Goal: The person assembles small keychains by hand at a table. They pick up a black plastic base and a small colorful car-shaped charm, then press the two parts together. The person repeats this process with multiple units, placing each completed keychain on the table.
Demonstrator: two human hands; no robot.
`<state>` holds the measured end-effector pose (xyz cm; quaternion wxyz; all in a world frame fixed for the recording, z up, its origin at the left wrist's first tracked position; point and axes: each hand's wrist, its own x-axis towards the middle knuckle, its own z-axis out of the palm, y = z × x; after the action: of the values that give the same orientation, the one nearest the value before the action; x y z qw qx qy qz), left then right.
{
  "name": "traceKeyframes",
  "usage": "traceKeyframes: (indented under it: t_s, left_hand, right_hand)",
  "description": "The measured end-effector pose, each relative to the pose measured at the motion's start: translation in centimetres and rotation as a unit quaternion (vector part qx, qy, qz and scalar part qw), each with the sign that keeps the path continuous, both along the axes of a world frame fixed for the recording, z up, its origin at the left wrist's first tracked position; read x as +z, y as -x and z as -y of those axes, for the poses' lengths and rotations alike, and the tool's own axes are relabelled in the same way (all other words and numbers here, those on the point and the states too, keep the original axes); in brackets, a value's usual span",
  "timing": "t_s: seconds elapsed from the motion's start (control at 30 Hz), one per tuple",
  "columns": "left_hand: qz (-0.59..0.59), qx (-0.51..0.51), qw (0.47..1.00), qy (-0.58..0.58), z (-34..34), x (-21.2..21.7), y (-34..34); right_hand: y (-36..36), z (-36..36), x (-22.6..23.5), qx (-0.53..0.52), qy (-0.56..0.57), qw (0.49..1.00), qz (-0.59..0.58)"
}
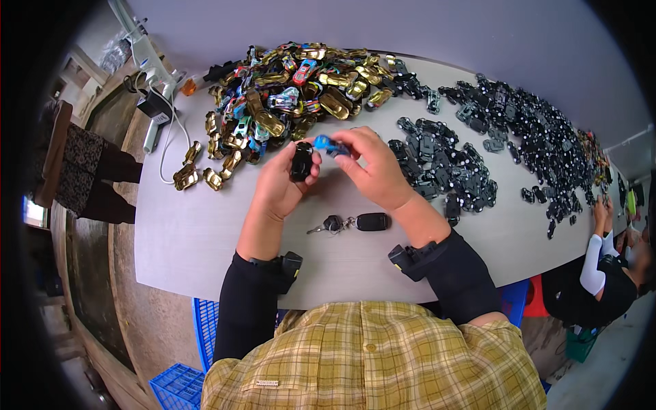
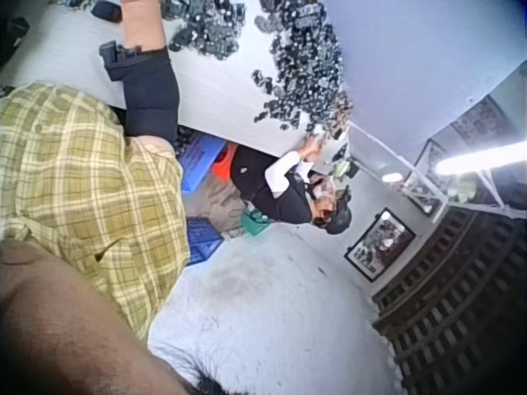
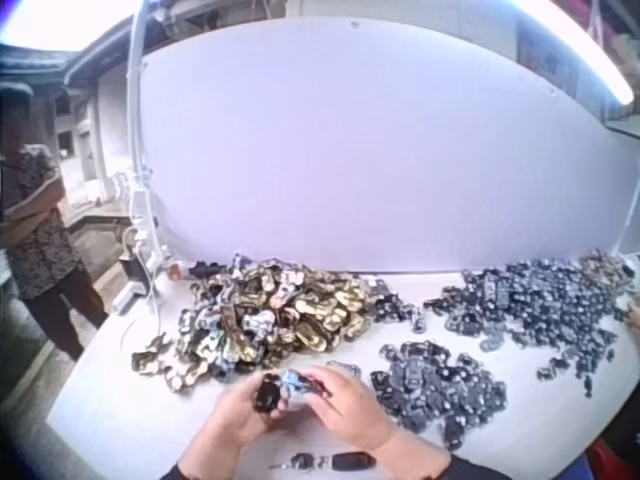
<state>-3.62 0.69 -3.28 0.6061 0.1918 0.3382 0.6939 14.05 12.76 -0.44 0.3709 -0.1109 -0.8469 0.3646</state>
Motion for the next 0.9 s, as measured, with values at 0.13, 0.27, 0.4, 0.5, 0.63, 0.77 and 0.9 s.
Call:
traceKeyframes:
  t_s: [0.13,0.27,0.4,0.5,0.63,0.77,0.9]
  left_hand:
    - [-0.025,0.054,0.998,0.036,-0.6,1.4,-1.5]
    - [-0.069,0.100,0.992,0.034,-0.8,2.3,-3.1]
    - [-0.087,0.088,0.992,0.037,-0.9,1.7,-3.1]
    - [-0.091,0.086,0.992,0.030,-0.9,1.6,-3.2]
    - [-0.075,0.083,0.994,0.018,-1.0,1.7,-3.2]
    - [-0.075,0.080,0.994,0.015,-0.9,1.8,-3.4]
    - [-0.096,0.079,0.992,0.020,-1.0,1.6,-3.5]
  right_hand:
    - [0.5,0.7,-1.5,-0.027,0.177,0.983,-0.037]
    - [0.5,1.3,-1.4,-0.026,0.192,0.981,0.020]
    - [0.6,1.7,-0.8,-0.031,0.161,0.986,0.026]
    - [0.6,1.6,-1.0,-0.028,0.162,0.986,0.022]
    - [0.6,1.5,-1.2,-0.028,0.167,0.986,-0.008]
    - [0.7,1.5,-1.0,-0.021,0.171,0.985,0.002]
    - [0.7,1.5,-1.2,-0.029,0.171,0.985,0.003]
